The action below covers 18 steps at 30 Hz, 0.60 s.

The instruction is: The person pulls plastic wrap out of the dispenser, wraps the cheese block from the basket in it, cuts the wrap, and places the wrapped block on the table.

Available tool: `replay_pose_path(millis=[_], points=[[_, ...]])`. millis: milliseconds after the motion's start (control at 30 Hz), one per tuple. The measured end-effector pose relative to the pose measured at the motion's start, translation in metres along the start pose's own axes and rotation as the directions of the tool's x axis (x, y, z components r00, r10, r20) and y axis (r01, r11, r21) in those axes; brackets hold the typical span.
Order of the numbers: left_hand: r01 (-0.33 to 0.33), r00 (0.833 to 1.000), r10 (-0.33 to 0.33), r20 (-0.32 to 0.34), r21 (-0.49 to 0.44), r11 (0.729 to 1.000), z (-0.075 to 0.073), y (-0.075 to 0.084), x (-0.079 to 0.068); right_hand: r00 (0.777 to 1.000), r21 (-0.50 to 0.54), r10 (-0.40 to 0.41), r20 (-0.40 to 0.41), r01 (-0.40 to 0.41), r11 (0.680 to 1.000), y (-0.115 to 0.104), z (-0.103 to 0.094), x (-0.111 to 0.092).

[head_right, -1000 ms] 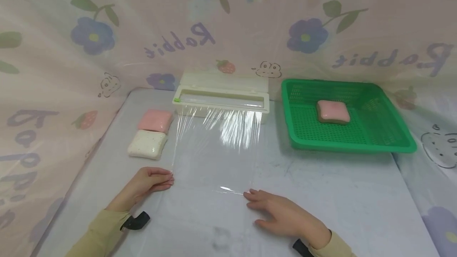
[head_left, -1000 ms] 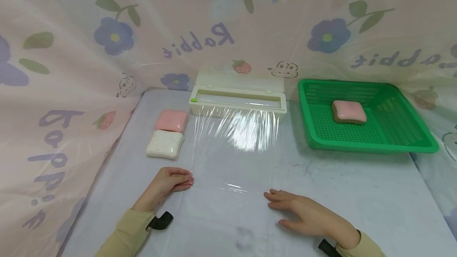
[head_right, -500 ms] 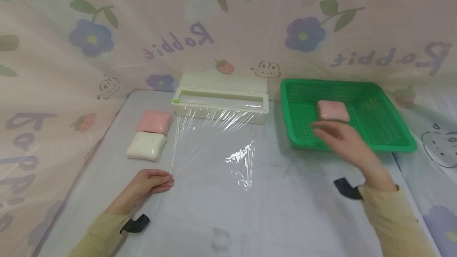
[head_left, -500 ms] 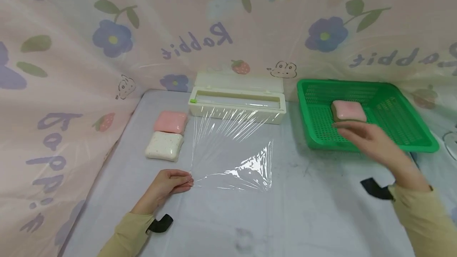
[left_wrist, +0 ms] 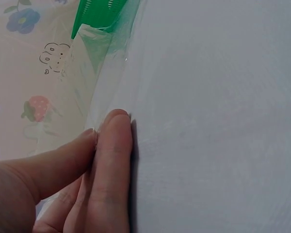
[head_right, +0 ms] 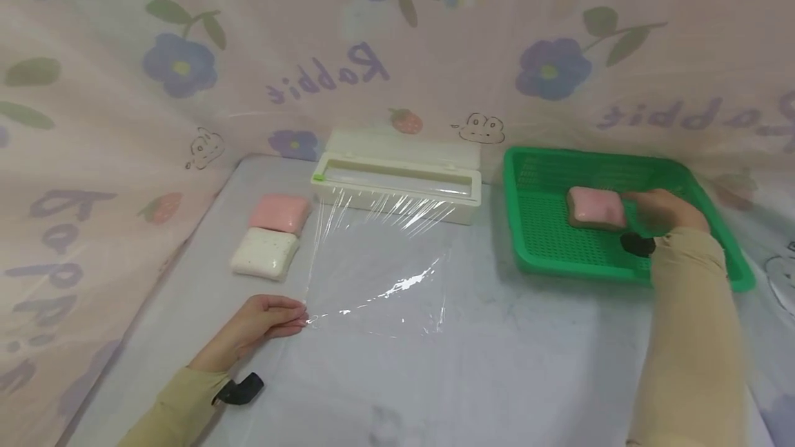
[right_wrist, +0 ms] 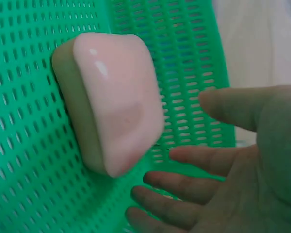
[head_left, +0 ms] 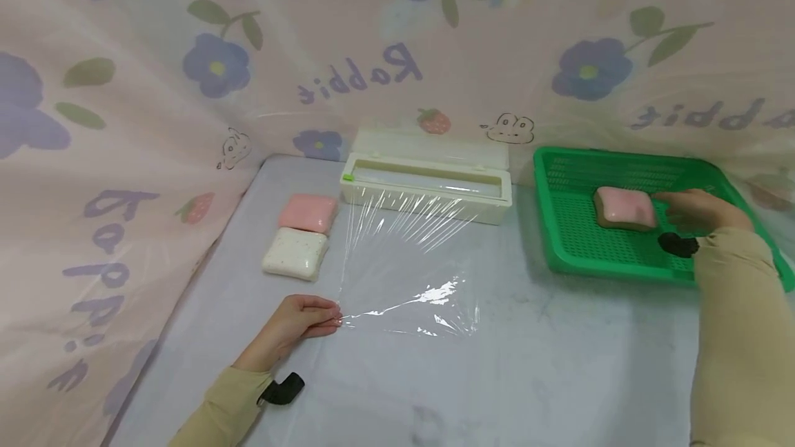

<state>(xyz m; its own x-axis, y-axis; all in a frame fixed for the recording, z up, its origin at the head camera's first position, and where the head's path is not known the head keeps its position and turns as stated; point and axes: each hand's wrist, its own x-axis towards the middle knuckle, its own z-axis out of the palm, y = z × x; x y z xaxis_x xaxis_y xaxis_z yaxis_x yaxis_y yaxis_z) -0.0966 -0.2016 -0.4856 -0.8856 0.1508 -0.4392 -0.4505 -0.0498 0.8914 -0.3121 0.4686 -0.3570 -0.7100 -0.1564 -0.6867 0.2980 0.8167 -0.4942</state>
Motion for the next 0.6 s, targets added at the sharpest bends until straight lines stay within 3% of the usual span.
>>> replay_pose_path(millis=[67,167,500,600], points=[[0.004,1.000,-0.004,-0.002,0.001,1.000,0.000,0.000,0.000,0.998,0.081,-0.016,0.054,0.011,0.997,0.002,0.001,0.008],[0.009,1.000,-0.009,-0.004,0.004,1.000,0.000,0.001,0.000,0.998,0.122,-0.033,0.048,0.027,0.992,0.003,0.004,0.011],[0.020,1.000,-0.020,-0.007,0.011,1.000,0.002,0.002,0.000,0.995,0.283,-0.033,-0.089,0.057,0.957,-0.009,0.010,0.002],[0.022,1.000,-0.022,-0.002,0.012,1.000,0.002,0.003,0.000,0.995,0.277,-0.028,-0.101,0.055,0.959,-0.010,0.016,0.002]])
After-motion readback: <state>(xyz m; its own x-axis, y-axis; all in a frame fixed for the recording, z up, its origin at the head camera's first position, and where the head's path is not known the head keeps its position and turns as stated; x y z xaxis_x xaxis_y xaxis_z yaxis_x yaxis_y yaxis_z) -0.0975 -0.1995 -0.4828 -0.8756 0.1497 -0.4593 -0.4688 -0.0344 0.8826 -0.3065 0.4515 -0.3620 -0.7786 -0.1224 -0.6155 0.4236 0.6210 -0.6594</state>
